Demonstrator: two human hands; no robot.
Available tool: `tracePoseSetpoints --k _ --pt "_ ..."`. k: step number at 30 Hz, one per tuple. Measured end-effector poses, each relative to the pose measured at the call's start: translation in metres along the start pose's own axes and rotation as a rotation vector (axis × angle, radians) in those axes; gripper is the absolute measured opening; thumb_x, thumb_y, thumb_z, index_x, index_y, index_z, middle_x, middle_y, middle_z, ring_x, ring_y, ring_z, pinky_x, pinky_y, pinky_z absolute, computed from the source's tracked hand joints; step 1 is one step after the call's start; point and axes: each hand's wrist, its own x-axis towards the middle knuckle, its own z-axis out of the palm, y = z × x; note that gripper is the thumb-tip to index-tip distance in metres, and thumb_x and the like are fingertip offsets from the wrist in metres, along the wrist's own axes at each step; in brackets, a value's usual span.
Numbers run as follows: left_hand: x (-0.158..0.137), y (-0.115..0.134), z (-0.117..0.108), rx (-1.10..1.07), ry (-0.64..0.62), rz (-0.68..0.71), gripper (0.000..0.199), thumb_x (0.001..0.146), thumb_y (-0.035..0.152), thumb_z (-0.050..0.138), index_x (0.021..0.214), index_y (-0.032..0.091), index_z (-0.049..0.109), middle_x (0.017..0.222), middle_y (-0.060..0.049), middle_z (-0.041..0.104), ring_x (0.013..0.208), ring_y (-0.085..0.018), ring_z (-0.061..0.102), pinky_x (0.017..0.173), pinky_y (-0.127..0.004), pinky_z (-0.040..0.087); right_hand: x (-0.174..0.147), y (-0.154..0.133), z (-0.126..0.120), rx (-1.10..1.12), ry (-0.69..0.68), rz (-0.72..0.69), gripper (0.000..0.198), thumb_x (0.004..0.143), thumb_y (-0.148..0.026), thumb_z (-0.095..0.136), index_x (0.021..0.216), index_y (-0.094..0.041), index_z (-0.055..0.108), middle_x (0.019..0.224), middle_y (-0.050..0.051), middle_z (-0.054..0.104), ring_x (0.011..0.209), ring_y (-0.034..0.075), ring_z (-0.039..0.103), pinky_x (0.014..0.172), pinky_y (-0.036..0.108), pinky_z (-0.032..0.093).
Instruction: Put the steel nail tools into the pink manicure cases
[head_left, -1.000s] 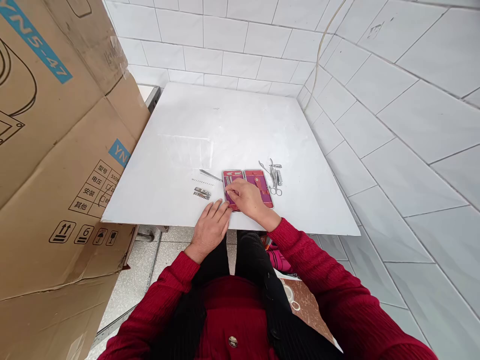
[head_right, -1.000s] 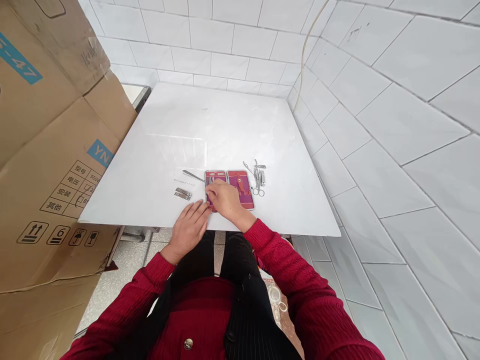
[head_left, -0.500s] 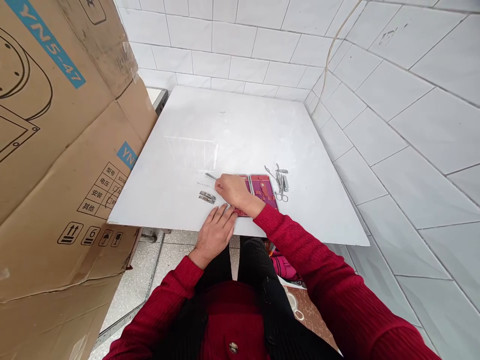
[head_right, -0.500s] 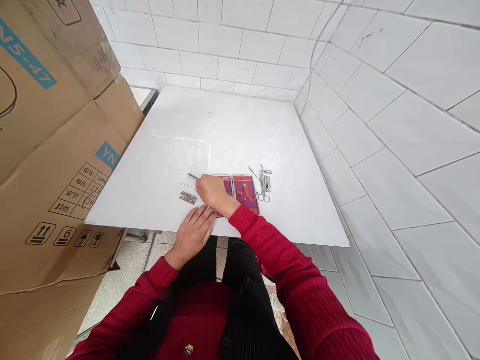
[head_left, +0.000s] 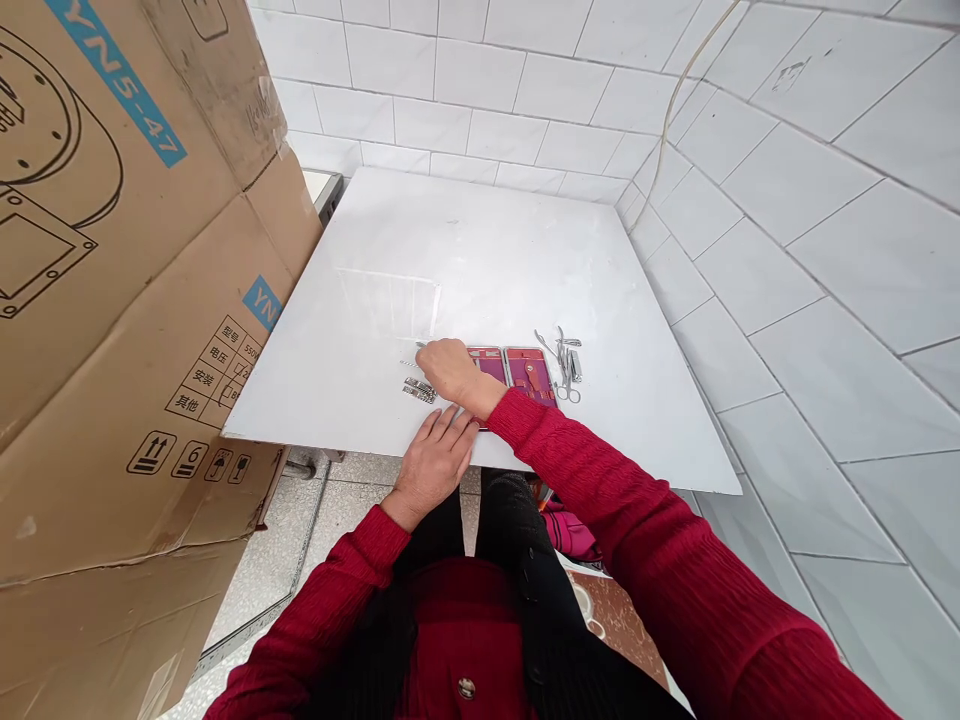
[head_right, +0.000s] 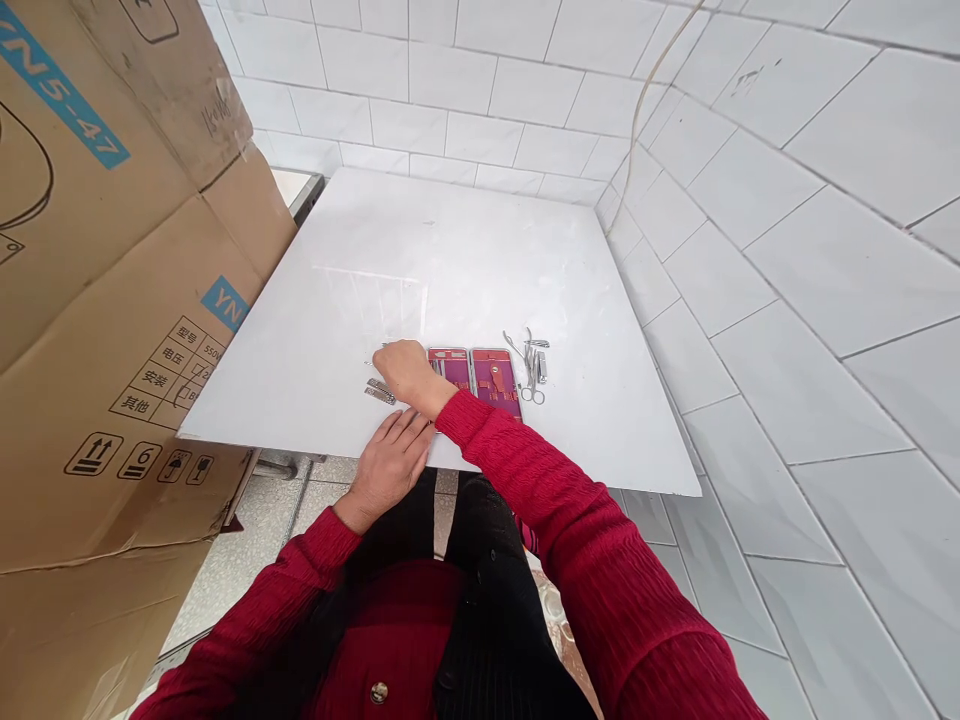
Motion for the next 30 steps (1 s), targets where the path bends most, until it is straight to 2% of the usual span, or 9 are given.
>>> tracePoseSetpoints --k 4,7,10,13,15,18,22,26,30 --pt "0.000 0.000 0.000 0.012 0.017 0.007 0.035 0.101 0.017 0.049 0.134 0.015 0.062 0.142 -0.010 0.064 0.137 -0.028 0.055 0.116 -0.046 0.043 0.002 0.003 -0.001 -0.061 -0.006 0.032 0.017 0.086 -0.007 0.062 0.097 -0.010 0.076 0.104 0.022 0.076 0.097 0.030 0.073 0.079 0.033 0.051" --pt "0.000 0.000 -0.001 -0.012 0.007 0.007 0.036 0.101 0.016 0.048 0.134 0.015 0.062 0.143 -0.010 0.063 0.139 -0.028 0.053 0.117 -0.048 0.043 0.001 0.013 0.001 0.046 0.047 0.115 0.017 0.088 -0.011 0.059 0.096 -0.011 0.074 0.100 0.018 0.077 0.093 0.027 0.073 0.076 0.031 0.050" --pt "0.001 0.000 -0.002 -0.025 -0.002 0.005 0.038 0.100 0.015 0.047 0.135 0.017 0.061 0.143 -0.011 0.063 0.140 -0.028 0.052 0.116 -0.049 0.043 -0.007 0.030 0.004 0.308 0.120 0.184 0.013 0.084 -0.010 0.059 0.087 -0.015 0.071 0.088 0.010 0.077 0.082 0.022 0.071 0.072 0.028 0.049" --pt "0.001 0.000 -0.003 -0.020 0.001 0.010 0.037 0.101 0.015 0.047 0.135 0.016 0.061 0.143 -0.011 0.063 0.138 -0.029 0.054 0.115 -0.049 0.044 -0.021 0.048 0.011 0.709 0.109 0.263 0.013 0.080 -0.007 0.057 0.081 -0.017 0.066 0.067 0.002 0.069 0.060 0.016 0.065 0.060 0.025 0.049" --pt "0.001 0.000 -0.002 -0.026 -0.001 0.008 0.038 0.100 0.015 0.047 0.135 0.017 0.061 0.144 -0.011 0.062 0.139 -0.028 0.053 0.116 -0.049 0.044 -0.030 0.060 0.017 0.970 0.102 0.303 0.018 0.078 -0.005 0.056 0.089 -0.017 0.065 0.060 -0.003 0.063 0.050 0.012 0.059 0.052 0.023 0.048" --pt "0.001 -0.001 -0.001 -0.046 -0.008 0.000 0.040 0.100 0.015 0.047 0.138 0.018 0.059 0.146 -0.011 0.061 0.141 -0.028 0.051 0.117 -0.050 0.042 -0.043 0.076 0.027 1.207 0.167 0.287 0.045 0.074 -0.004 0.057 0.118 -0.016 0.061 0.060 -0.008 0.062 0.049 0.010 0.058 0.050 0.020 0.049" --pt "0.001 -0.002 0.000 -0.044 -0.004 0.007 0.040 0.100 0.015 0.047 0.138 0.017 0.058 0.146 -0.011 0.060 0.141 -0.028 0.051 0.117 -0.050 0.042 -0.053 0.094 0.035 1.292 0.235 0.237 0.069 0.072 -0.006 0.060 0.140 -0.018 0.051 0.063 -0.010 0.062 0.051 0.009 0.061 0.047 0.016 0.047" --pt "0.003 -0.003 -0.001 -0.038 -0.014 0.015 0.040 0.100 0.015 0.047 0.138 0.017 0.058 0.146 -0.012 0.060 0.141 -0.028 0.051 0.117 -0.050 0.042 -0.059 0.103 0.038 1.297 0.253 0.208 0.066 0.073 -0.006 0.059 0.139 -0.016 0.053 0.063 -0.008 0.063 0.053 0.010 0.063 0.047 0.016 0.048" --pt "0.004 -0.003 -0.001 -0.044 -0.019 0.009 0.044 0.099 0.015 0.046 0.142 0.019 0.056 0.146 -0.012 0.060 0.142 -0.027 0.050 0.116 -0.050 0.042 -0.061 0.105 0.036 1.232 0.317 0.286 0.063 0.074 -0.006 0.060 0.136 -0.017 0.055 0.063 -0.008 0.064 0.052 0.010 0.061 0.048 0.017 0.050"
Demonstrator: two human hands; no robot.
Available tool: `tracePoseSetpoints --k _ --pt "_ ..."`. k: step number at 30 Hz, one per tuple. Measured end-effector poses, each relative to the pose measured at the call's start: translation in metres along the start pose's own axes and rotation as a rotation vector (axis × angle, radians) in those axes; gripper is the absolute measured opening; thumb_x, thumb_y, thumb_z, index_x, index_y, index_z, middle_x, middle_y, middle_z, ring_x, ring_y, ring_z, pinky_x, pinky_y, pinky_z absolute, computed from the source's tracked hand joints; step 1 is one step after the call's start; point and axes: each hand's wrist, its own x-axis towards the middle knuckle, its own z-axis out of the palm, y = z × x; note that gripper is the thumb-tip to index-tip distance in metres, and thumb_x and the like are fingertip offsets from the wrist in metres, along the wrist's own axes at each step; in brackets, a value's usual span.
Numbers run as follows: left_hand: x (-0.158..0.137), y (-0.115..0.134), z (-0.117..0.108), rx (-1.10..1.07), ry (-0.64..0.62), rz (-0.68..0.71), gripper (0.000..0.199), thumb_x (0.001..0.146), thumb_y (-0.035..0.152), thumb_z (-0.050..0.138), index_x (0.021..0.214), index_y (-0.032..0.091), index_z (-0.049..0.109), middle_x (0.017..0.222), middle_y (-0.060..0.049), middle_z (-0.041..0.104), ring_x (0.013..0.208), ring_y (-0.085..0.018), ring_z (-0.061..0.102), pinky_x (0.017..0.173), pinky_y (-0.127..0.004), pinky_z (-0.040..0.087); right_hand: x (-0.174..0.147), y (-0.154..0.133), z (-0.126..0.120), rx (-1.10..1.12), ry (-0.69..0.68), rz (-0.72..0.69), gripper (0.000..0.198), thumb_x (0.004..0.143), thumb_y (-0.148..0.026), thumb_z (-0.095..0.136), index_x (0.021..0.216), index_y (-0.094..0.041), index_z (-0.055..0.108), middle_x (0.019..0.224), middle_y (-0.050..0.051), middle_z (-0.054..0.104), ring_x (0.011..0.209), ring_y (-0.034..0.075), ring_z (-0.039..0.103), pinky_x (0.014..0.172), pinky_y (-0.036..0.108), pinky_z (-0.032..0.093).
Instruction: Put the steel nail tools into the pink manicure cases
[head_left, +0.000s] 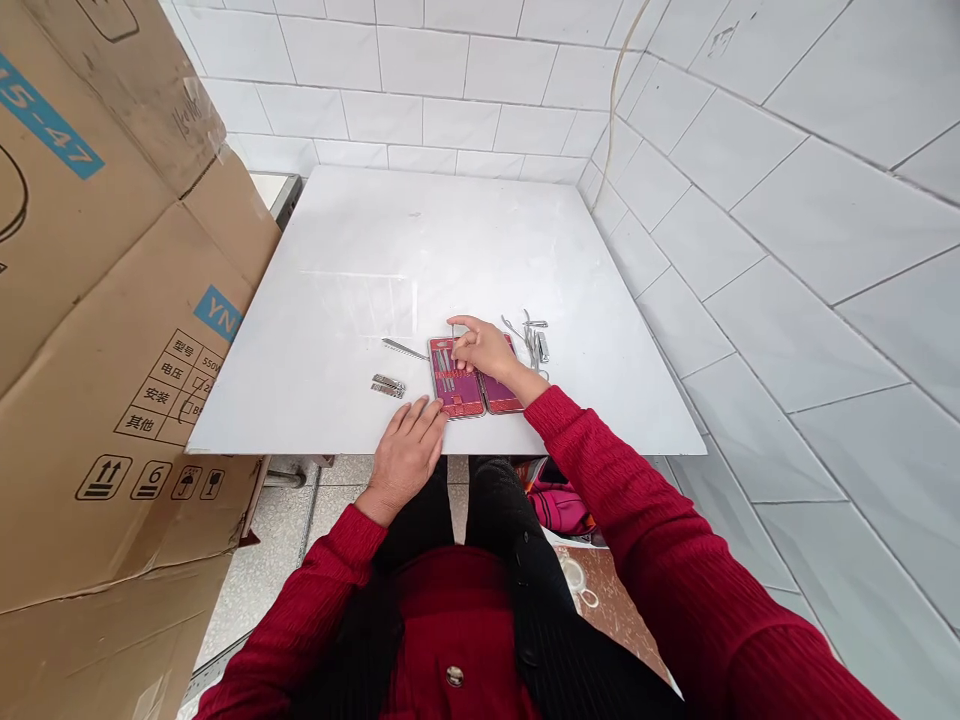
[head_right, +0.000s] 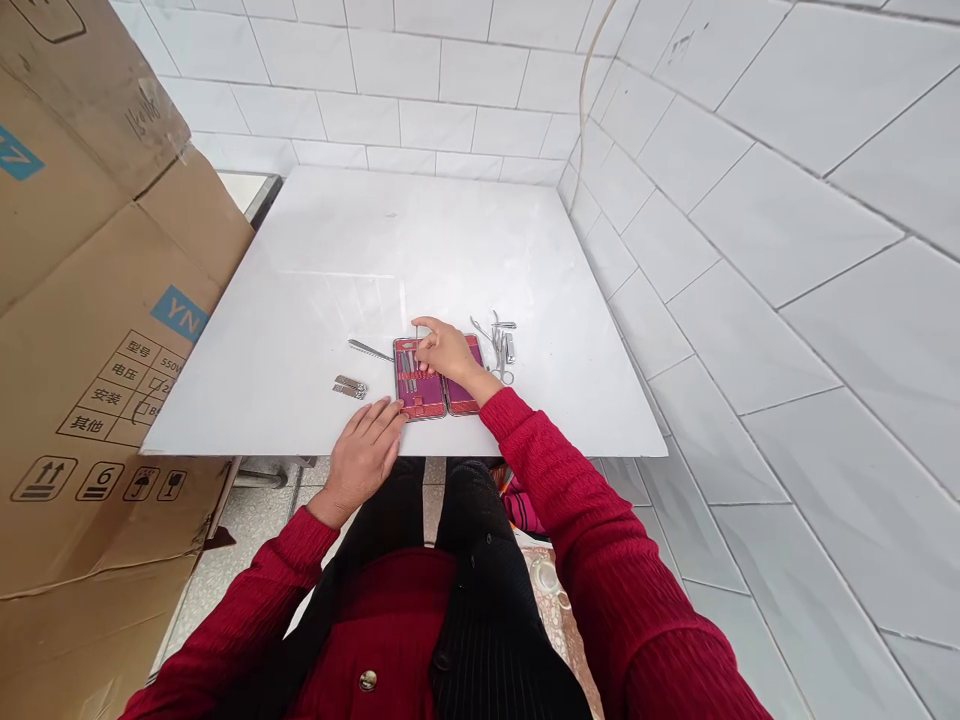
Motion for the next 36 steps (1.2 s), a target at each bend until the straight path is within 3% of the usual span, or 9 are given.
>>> tracePoseSetpoints --k 6,13,22,31,36 --pt "0.000 0.000 0.001 0.002 0.002 -0.002 0.044 0.099 0.014 0.046 0.142 0.019 0.056 0.147 -0.011 0.060 0.142 -0.027 0.051 0.116 -0.050 0.043 -0.001 0.002 -0.003 -0.037 0.109 -0.024 0.058 0.077 -0.011 0.063 0.135 -0.018 0.059 0.073 -0.005 0.067 0.057 0.011 0.062 0.053 0.020 0.052" --pt "0.002 0.000 0.000 0.025 0.017 0.006 0.039 0.100 0.015 0.048 0.137 0.018 0.060 0.145 -0.010 0.061 0.139 -0.028 0.053 0.115 -0.049 0.044 0.002 0.008 0.000 -0.071 0.108 -0.080 0.054 0.078 -0.011 0.060 0.132 -0.016 0.062 0.074 -0.004 0.068 0.059 0.010 0.063 0.063 0.023 0.055" --pt "0.002 0.001 -0.002 0.046 0.025 0.012 0.037 0.100 0.014 0.048 0.135 0.017 0.060 0.145 -0.010 0.061 0.138 -0.028 0.054 0.114 -0.048 0.044 0.009 0.001 0.009 -0.270 0.121 -0.111 0.052 0.078 -0.006 0.057 0.127 -0.016 0.066 0.073 -0.004 0.070 0.069 0.013 0.065 0.076 0.027 0.054" --pt "0.001 0.000 0.001 0.064 0.053 0.026 0.035 0.100 0.014 0.049 0.133 0.015 0.061 0.144 -0.011 0.062 0.138 -0.029 0.054 0.115 -0.048 0.044 0.006 0.000 0.008 -0.420 0.095 -0.065 0.047 0.080 -0.008 0.057 0.124 -0.016 0.068 0.072 -0.004 0.069 0.065 0.014 0.063 0.070 0.026 0.050" --pt "0.002 0.001 0.000 0.060 0.038 0.018 0.036 0.100 0.013 0.048 0.133 0.017 0.061 0.144 -0.010 0.062 0.138 -0.028 0.054 0.115 -0.048 0.044 0.005 0.001 0.011 -0.515 0.144 -0.086 0.039 0.087 -0.010 0.053 0.121 -0.016 0.071 0.082 0.000 0.073 0.073 0.015 0.065 0.076 0.027 0.051"
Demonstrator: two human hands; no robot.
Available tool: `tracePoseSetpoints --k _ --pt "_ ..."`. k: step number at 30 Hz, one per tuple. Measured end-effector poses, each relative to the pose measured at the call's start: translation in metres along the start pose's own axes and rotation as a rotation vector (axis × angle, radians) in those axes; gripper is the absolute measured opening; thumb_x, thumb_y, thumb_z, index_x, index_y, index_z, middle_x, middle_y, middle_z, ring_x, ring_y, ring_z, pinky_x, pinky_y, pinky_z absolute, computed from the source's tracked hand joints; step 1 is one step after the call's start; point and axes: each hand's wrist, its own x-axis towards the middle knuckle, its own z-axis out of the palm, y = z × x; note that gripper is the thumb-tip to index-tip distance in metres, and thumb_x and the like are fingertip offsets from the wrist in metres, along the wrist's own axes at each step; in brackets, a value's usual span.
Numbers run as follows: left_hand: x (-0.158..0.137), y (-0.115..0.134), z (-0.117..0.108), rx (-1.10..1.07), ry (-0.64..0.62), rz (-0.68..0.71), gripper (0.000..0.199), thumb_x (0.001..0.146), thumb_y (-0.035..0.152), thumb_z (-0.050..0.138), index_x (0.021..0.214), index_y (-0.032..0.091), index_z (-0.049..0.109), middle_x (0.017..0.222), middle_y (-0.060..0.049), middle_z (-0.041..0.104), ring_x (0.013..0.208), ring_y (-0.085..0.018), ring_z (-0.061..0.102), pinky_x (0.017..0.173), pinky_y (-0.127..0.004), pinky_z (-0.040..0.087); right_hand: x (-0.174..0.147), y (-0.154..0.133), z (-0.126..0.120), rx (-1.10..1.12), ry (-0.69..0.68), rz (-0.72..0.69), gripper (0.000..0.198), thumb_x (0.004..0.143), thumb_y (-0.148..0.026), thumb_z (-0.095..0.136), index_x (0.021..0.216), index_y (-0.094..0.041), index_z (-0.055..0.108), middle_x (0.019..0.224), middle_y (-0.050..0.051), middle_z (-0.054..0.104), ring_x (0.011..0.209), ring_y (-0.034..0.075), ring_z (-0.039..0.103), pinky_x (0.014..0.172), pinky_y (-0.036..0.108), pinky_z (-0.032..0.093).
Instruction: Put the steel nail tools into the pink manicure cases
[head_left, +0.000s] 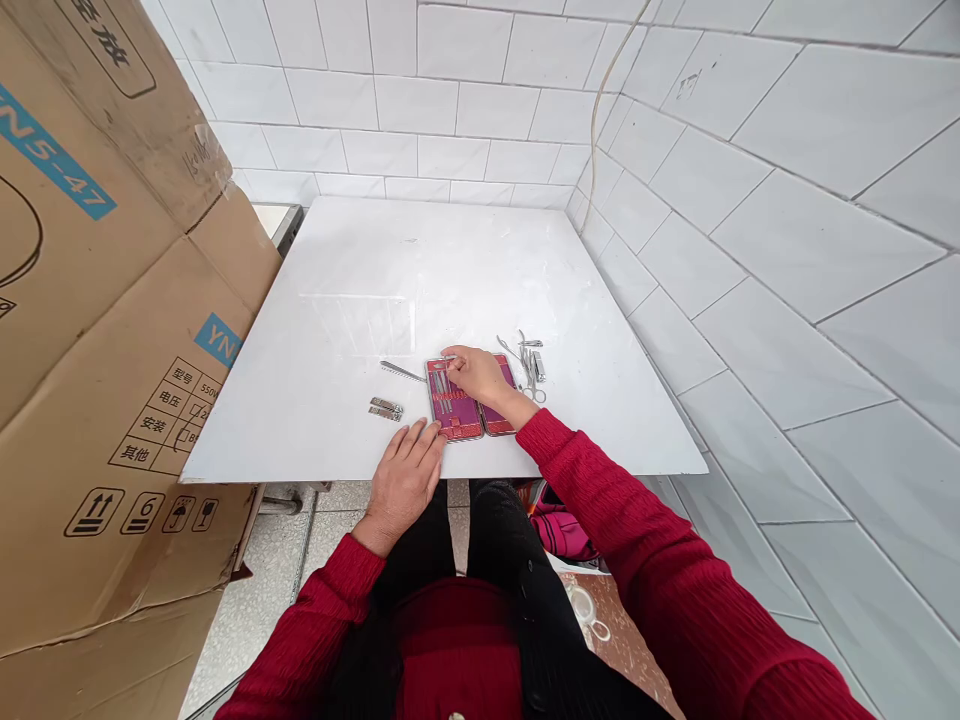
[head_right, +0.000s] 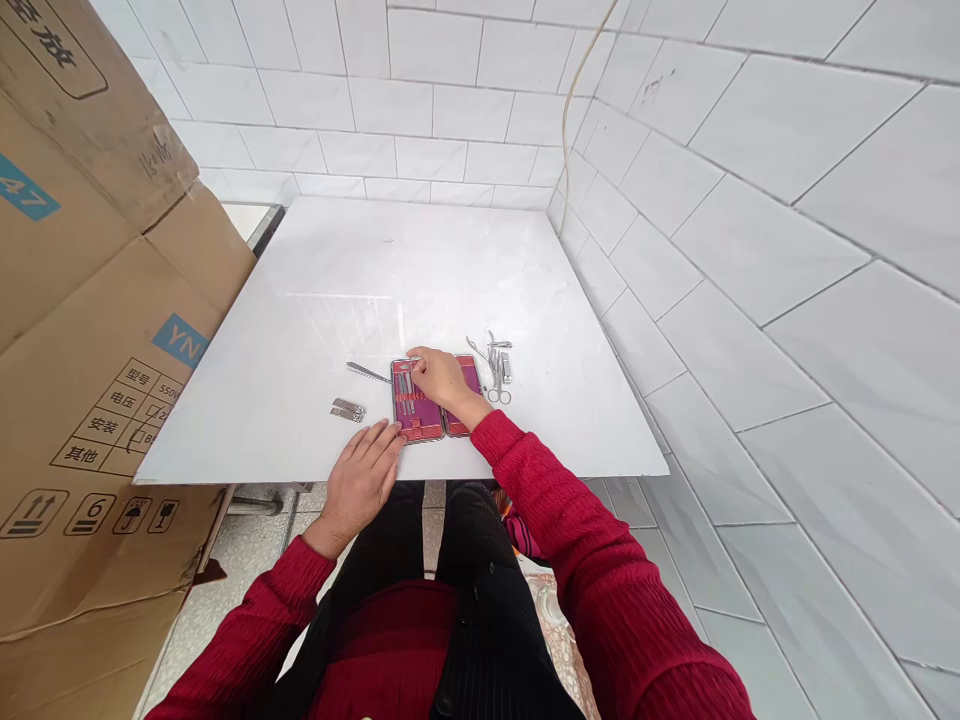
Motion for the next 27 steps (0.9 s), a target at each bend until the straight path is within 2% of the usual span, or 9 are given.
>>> tracePoseSetpoints --k 6,22,27 --pt "0.000 0.000 -0.001 0.011 0.016 0.004 0.034 0.100 0.014 0.049 0.131 0.015 0.062 0.143 -0.010 0.063 0.136 -0.029 0.056 0.114 -0.048 0.043 -0.003 -0.001 0.004 -0.029 -0.007 0.011 0.036 0.091 -0.012 0.053 0.120 -0.019 0.072 0.097 0.003 0.076 0.086 0.017 0.068 0.084 0.028 0.051" --pt "-0.001 0.000 0.000 0.010 -0.009 0.003 0.036 0.100 0.015 0.048 0.133 0.015 0.062 0.144 -0.011 0.062 0.137 -0.028 0.054 0.115 -0.049 0.044 -0.009 0.000 0.007 -0.075 0.005 -0.046 0.029 0.086 -0.009 0.053 0.100 -0.019 0.077 0.092 0.003 0.076 0.082 0.017 0.065 0.078 0.027 0.048" --pt "-0.002 0.001 -0.001 0.004 -0.015 -0.004 0.036 0.100 0.015 0.047 0.134 0.016 0.061 0.144 -0.011 0.062 0.138 -0.028 0.054 0.116 -0.049 0.043 -0.012 -0.001 0.006 -0.099 0.012 -0.038 0.028 0.088 -0.012 0.054 0.103 -0.019 0.077 0.090 0.003 0.075 0.078 0.017 0.064 0.074 0.028 0.046"
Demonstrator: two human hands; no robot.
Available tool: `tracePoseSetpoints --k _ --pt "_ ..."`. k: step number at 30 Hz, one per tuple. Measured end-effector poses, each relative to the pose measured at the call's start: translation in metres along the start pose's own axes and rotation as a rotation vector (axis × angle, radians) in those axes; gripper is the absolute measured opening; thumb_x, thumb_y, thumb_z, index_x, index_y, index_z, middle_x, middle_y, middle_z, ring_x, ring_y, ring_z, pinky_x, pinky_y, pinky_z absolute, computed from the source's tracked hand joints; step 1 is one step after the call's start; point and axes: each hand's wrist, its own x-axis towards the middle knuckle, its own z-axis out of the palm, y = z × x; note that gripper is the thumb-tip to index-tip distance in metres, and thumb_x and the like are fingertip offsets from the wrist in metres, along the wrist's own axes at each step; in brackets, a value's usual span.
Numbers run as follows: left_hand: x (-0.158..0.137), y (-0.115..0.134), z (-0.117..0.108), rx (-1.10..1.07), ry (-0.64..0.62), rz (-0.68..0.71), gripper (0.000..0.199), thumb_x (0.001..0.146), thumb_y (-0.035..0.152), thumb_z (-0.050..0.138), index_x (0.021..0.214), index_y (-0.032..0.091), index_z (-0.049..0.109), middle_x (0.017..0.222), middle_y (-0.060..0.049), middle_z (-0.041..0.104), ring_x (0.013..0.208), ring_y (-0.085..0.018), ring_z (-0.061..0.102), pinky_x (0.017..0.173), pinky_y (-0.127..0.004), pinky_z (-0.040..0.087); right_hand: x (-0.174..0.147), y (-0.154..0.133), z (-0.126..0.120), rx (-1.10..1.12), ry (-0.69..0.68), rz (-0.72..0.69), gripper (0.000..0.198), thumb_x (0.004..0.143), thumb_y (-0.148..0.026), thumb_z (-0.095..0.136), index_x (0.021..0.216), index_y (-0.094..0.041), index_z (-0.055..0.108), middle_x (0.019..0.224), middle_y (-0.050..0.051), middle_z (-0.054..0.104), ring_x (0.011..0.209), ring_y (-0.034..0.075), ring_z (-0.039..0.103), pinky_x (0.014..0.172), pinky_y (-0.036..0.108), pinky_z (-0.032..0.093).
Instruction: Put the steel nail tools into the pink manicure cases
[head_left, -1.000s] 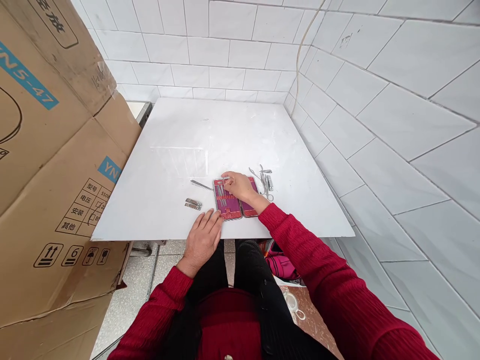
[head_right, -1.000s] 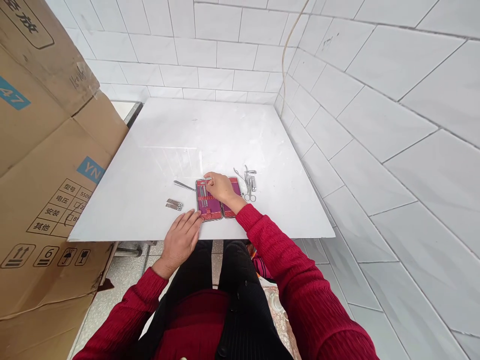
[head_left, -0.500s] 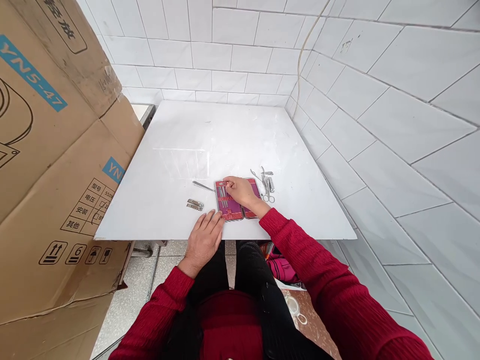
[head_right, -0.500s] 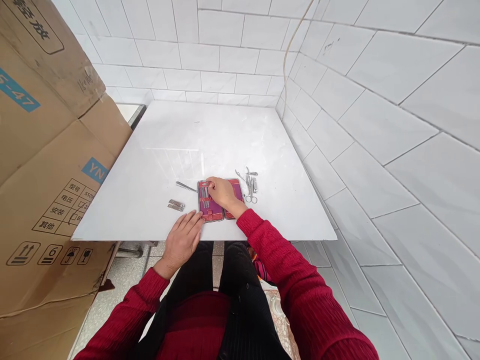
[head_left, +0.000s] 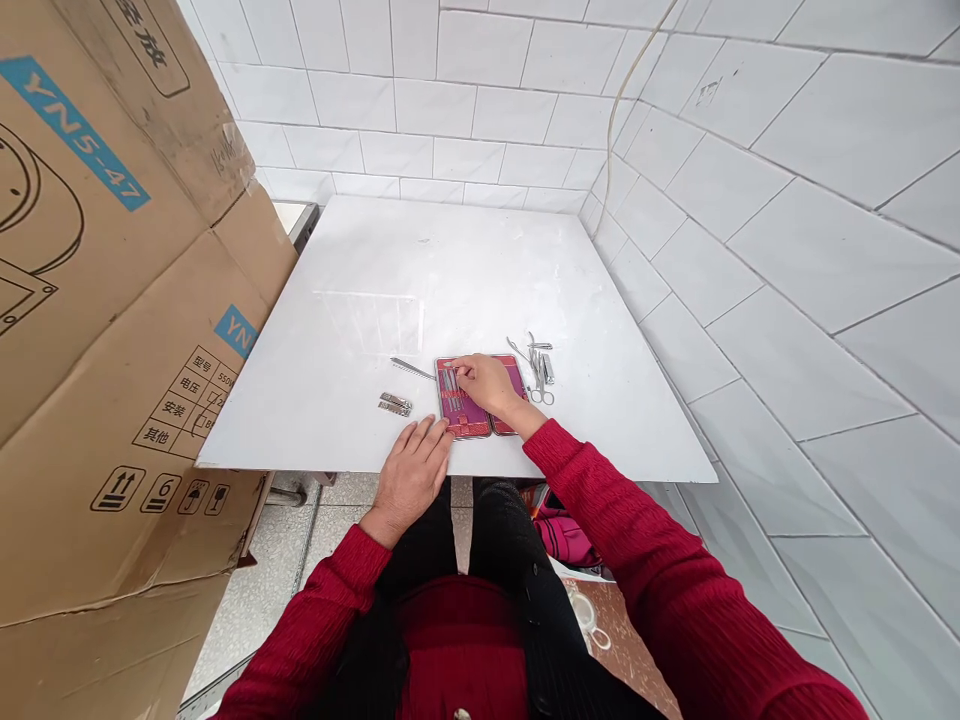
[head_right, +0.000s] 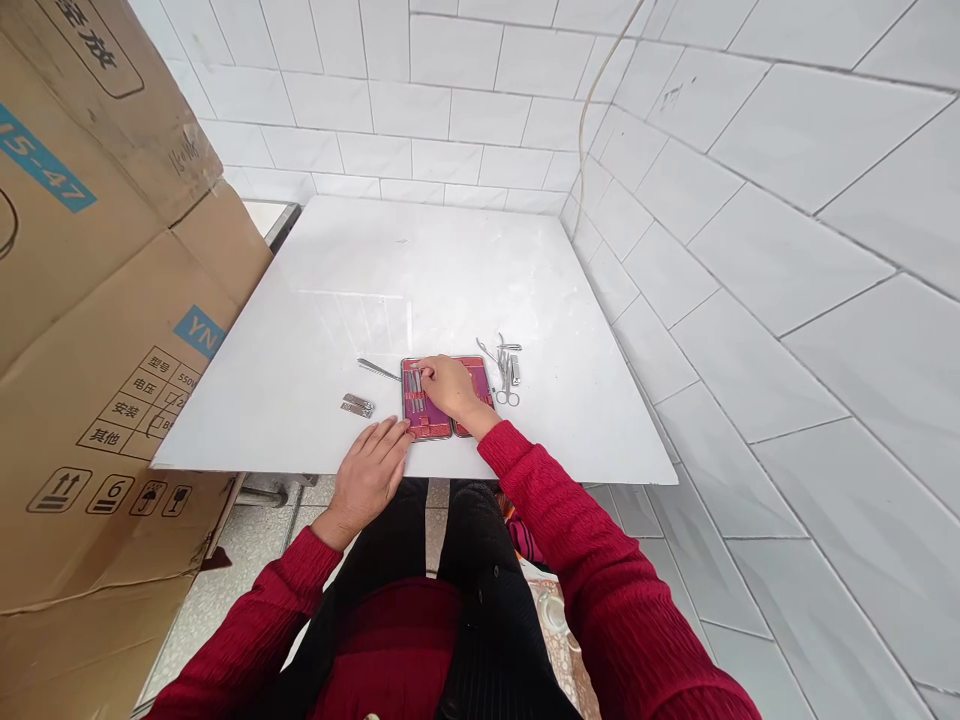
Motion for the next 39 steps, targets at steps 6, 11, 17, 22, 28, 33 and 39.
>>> tracePoseSetpoints --k 6,11,17,22,28,33,39 --pt "-0.001 0.001 0.000 0.001 0.007 -0.008 0.036 0.100 0.014 0.047 0.133 0.015 0.062 0.144 -0.011 0.062 0.137 -0.028 0.054 0.115 -0.048 0.043 -0.003 -0.014 -0.006 -0.124 0.019 -0.025 0.026 0.092 -0.014 0.052 0.103 -0.017 0.075 0.098 0.006 0.074 0.084 0.018 0.063 0.075 0.028 0.043" --pt "-0.002 0.001 0.002 -0.020 0.007 -0.012 0.036 0.100 0.015 0.048 0.133 0.015 0.062 0.144 -0.011 0.062 0.138 -0.028 0.053 0.116 -0.048 0.042 0.004 -0.052 -0.005 -0.305 -0.117 -0.124 0.023 0.094 -0.020 0.053 0.086 -0.019 0.074 0.089 0.006 0.073 0.078 0.018 0.062 0.066 0.028 0.037" --pt "-0.004 0.001 0.002 -0.042 -0.008 -0.017 0.039 0.100 0.015 0.048 0.137 0.016 0.060 0.142 -0.011 0.063 0.140 -0.027 0.051 0.117 -0.048 0.042 0.021 -0.083 0.014 -0.539 -0.202 -0.190 0.028 0.099 -0.023 0.050 0.095 -0.017 0.076 0.103 0.015 0.075 0.088 0.024 0.069 0.070 0.031 0.043" --pt "-0.004 0.002 0.001 -0.032 -0.012 -0.021 0.038 0.100 0.016 0.048 0.136 0.016 0.060 0.143 -0.011 0.063 0.140 -0.028 0.051 0.117 -0.048 0.041 0.034 -0.082 0.028 -0.616 -0.240 -0.222 0.027 0.096 -0.014 0.049 0.099 -0.013 0.076 0.106 0.019 0.075 0.096 0.029 0.071 0.076 0.034 0.049" --pt "-0.004 0.002 -0.001 -0.023 -0.005 -0.009 0.037 0.100 0.015 0.047 0.135 0.015 0.061 0.142 -0.010 0.063 0.139 -0.028 0.052 0.117 -0.047 0.042 0.042 -0.087 0.033 -0.602 -0.298 -0.203 0.024 0.090 -0.011 0.057 0.102 -0.011 0.077 0.101 0.022 0.076 0.099 0.032 0.072 0.081 0.036 0.050" --pt "-0.003 0.002 0.000 -0.026 0.001 -0.014 0.036 0.100 0.015 0.048 0.133 0.015 0.062 0.142 -0.010 0.063 0.139 -0.029 0.053 0.116 -0.048 0.043 0.042 -0.083 0.021 -0.545 -0.285 -0.172 0.022 0.088 -0.011 0.056 0.095 -0.012 0.077 0.101 0.019 0.077 0.094 0.030 0.072 0.077 0.033 0.048" --pt "-0.003 0.000 0.001 -0.052 -0.006 -0.018 0.038 0.101 0.015 0.047 0.136 0.017 0.061 0.146 -0.011 0.061 0.139 -0.028 0.053 0.116 -0.049 0.043 0.036 -0.047 -0.007 -0.121 -0.174 0.004 0.015 0.082 -0.010 0.058 0.084 -0.014 0.072 0.070 0.004 0.072 0.068 0.017 0.067 0.069 0.025 0.047"
